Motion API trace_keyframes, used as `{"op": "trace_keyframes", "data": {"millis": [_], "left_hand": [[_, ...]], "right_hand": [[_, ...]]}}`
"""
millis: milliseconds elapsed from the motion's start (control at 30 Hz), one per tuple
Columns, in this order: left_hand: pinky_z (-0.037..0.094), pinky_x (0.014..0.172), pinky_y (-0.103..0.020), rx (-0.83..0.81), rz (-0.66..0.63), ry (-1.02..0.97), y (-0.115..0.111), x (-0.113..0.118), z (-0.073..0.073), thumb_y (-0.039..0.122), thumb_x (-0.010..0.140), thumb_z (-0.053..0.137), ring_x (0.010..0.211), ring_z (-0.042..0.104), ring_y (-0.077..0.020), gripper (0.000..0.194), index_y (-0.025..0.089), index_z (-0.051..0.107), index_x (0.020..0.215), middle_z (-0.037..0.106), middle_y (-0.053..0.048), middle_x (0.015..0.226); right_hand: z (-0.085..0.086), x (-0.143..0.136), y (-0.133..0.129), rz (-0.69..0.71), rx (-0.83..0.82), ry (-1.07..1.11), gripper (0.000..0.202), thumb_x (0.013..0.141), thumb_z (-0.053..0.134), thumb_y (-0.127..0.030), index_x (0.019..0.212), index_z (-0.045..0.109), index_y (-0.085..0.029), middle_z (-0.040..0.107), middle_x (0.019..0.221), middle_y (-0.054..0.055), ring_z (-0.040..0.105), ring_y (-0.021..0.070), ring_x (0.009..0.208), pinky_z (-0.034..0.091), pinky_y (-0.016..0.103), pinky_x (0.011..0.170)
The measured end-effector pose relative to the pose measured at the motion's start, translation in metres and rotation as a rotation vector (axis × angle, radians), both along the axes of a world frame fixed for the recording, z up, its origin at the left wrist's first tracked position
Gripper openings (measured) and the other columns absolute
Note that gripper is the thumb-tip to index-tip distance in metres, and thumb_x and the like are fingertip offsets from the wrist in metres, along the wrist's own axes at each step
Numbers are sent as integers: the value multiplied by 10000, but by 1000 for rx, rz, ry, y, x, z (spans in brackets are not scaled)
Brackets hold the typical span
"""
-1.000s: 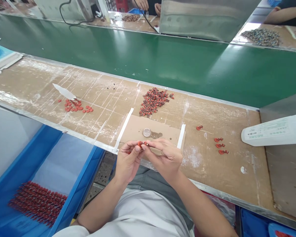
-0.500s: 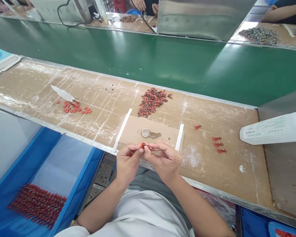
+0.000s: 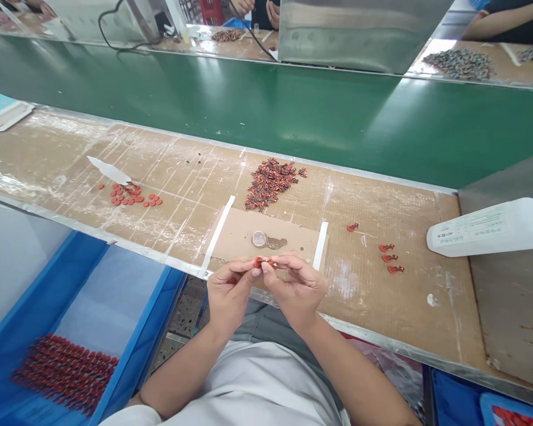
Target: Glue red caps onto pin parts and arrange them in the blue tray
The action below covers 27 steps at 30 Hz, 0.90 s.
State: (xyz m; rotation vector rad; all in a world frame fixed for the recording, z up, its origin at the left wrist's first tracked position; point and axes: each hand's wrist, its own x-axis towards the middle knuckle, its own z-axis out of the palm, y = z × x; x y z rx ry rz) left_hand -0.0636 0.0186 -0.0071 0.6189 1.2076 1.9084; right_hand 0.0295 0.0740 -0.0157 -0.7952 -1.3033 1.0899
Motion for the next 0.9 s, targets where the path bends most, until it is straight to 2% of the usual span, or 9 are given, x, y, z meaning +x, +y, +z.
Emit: {"op": "trace_keyframes", "data": {"millis": [333, 633, 900], "left_hand": [[572, 873, -305, 51, -2, 20, 1, 2, -2, 92, 778, 738, 944, 700, -176, 159, 220, 753, 871, 741, -48, 971], [578, 854, -303, 41, -4, 109, 1, -1, 0, 94, 752, 761, 905, 704, -173, 144, 221, 771, 819, 737, -49, 926], [578, 871, -297, 51, -42, 105, 0, 4, -1, 77, 751, 758, 932, 701, -172, 189, 242, 777, 840, 739, -42, 952]], "right_hand": [[-6, 1, -3, -25, -75, 17, 168, 732, 800, -246, 879, 722, -222, 735, 831, 46, 703, 169, 737, 620, 330, 690], [-2, 5, -4, -17, -172, 21, 150, 701, 817, -219, 819, 726, -219, 724, 760, 14, 686, 137, 635, 609, 263, 604], [-2, 8, -4, -10, -286, 89, 177, 679, 830, -219, 818, 720, -215, 746, 752, 15, 705, 141, 651, 609, 252, 617]]}}
